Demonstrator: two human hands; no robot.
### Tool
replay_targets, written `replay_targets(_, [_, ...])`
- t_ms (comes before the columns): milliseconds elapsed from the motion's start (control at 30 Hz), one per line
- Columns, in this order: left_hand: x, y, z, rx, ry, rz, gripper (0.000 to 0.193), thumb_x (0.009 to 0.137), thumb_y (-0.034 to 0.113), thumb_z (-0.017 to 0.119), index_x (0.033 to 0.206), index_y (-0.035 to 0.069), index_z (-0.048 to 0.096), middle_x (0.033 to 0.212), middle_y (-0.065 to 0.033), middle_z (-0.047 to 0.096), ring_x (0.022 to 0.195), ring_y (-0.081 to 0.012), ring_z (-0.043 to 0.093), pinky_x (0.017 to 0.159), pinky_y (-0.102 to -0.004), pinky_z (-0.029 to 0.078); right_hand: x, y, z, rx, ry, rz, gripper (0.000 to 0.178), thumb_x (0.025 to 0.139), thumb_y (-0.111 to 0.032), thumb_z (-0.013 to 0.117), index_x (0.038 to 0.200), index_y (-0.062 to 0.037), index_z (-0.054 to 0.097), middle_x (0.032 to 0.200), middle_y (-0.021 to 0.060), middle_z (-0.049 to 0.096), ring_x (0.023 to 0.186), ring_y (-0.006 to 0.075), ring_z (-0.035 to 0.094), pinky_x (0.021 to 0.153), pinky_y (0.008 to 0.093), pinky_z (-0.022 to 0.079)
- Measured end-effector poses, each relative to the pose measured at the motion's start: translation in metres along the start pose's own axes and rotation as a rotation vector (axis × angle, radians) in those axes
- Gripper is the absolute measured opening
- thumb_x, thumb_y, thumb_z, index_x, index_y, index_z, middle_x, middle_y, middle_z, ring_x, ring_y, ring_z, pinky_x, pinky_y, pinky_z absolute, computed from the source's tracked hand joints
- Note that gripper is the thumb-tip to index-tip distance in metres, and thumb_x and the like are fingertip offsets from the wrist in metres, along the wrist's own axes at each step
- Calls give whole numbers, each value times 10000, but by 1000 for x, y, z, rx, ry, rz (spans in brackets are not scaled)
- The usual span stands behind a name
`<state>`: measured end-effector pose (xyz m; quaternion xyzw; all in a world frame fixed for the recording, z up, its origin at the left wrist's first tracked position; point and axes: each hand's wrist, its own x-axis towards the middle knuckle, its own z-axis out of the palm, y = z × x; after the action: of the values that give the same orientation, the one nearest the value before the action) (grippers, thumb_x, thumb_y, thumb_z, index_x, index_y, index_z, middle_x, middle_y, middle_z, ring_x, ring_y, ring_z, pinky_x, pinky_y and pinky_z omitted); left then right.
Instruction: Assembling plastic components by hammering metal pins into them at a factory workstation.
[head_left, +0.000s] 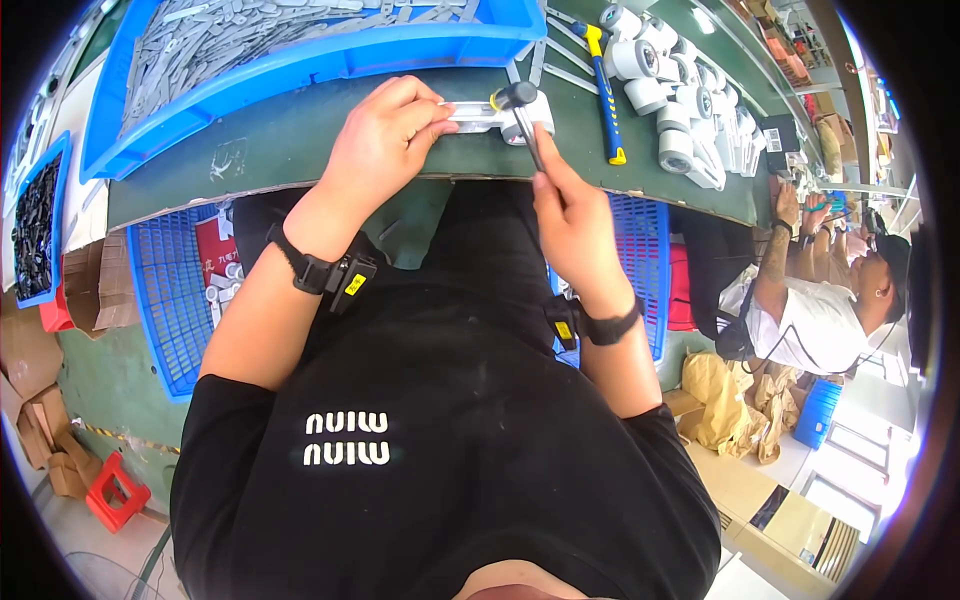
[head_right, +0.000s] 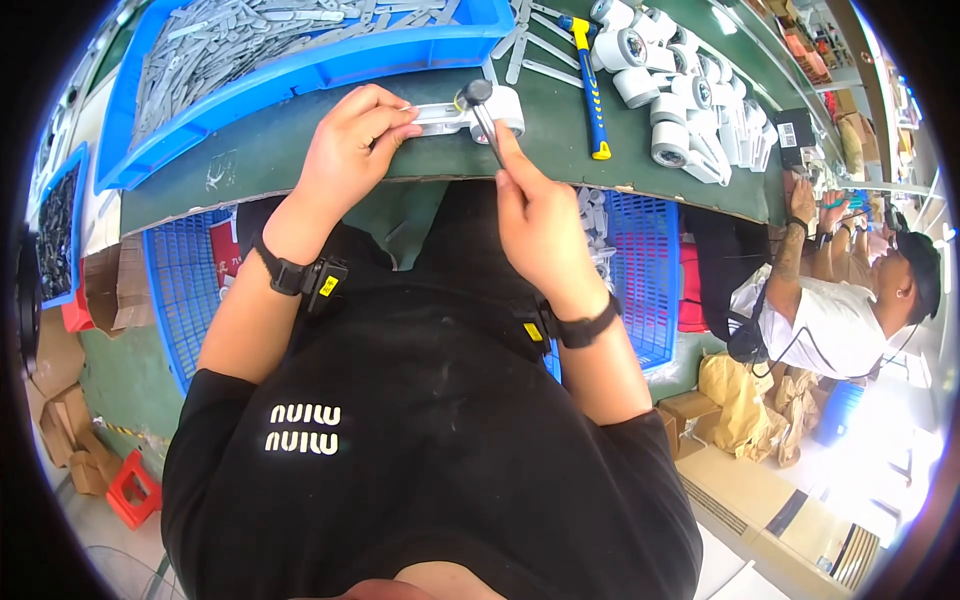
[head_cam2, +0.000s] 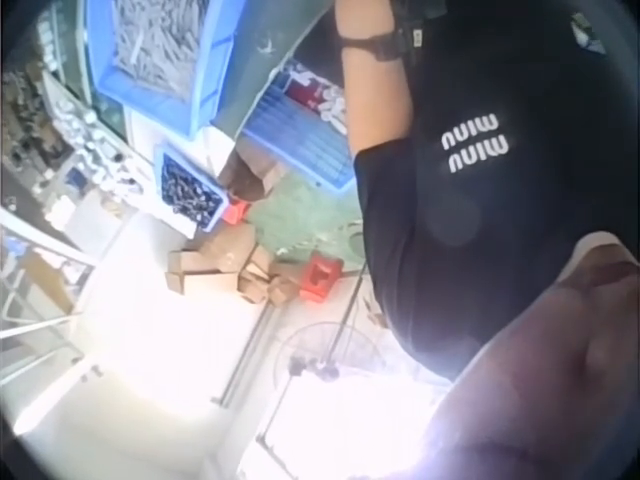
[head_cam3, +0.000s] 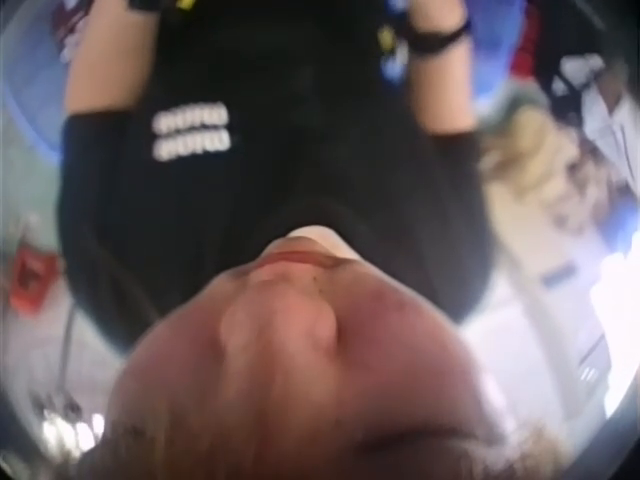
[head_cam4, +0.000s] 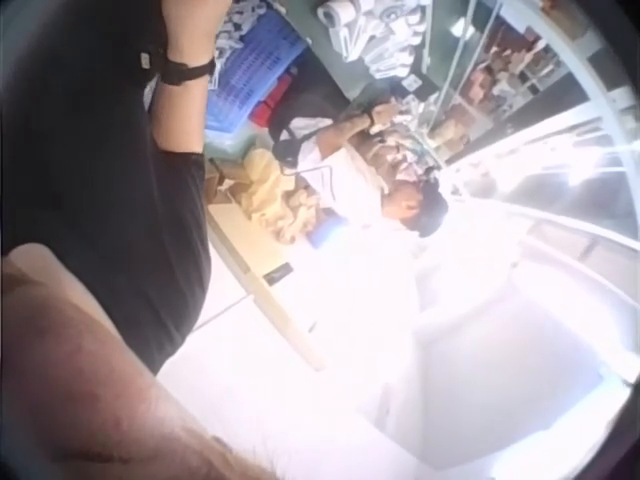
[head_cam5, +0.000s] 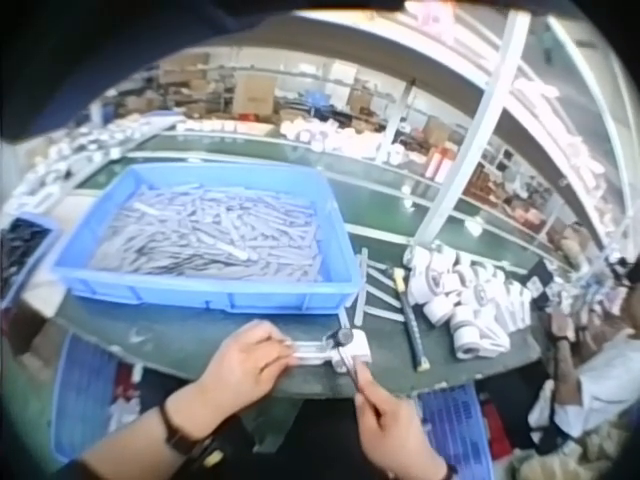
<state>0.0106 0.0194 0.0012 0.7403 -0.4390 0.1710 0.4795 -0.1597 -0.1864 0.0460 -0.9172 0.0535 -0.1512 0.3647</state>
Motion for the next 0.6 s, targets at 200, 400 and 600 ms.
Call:
replay_targets(200, [2, 0, 3, -12, 10, 23, 143, 887, 65, 877, 1004, 20, 808, 962, -90, 711, 909, -306, 711, 781, -410, 595, -5, 11, 7, 179, 165, -46, 552, 1116, -17, 563, 1663, -90, 542, 808, 43, 634, 706, 80, 534, 708, 250, 505])
replay_targets(400, [-1, -1, 1, 10, 32, 20, 147, 886, 64, 877, 1004, 18, 803, 957, -89, 706, 907, -307, 710, 777, -410, 592, -14, -33, -14, 323, 219, 296, 566, 1096, 7, 569, 1654, -77, 535, 1240, 251, 812, 1053, 340, 804, 973, 387, 575])
replay_targets(600, [-2, -4, 1, 9, 29, 20, 150, 887, 71, 879, 1003, 15, 801, 959, -90, 705, 914, -306, 710, 776, -413, 592, -12, -24, -11, 68, -7, 83, 571, 1120, -6, 553, 1683, -86, 507, 1197, 117, 810, 757, 71, 553, 720, 252, 520])
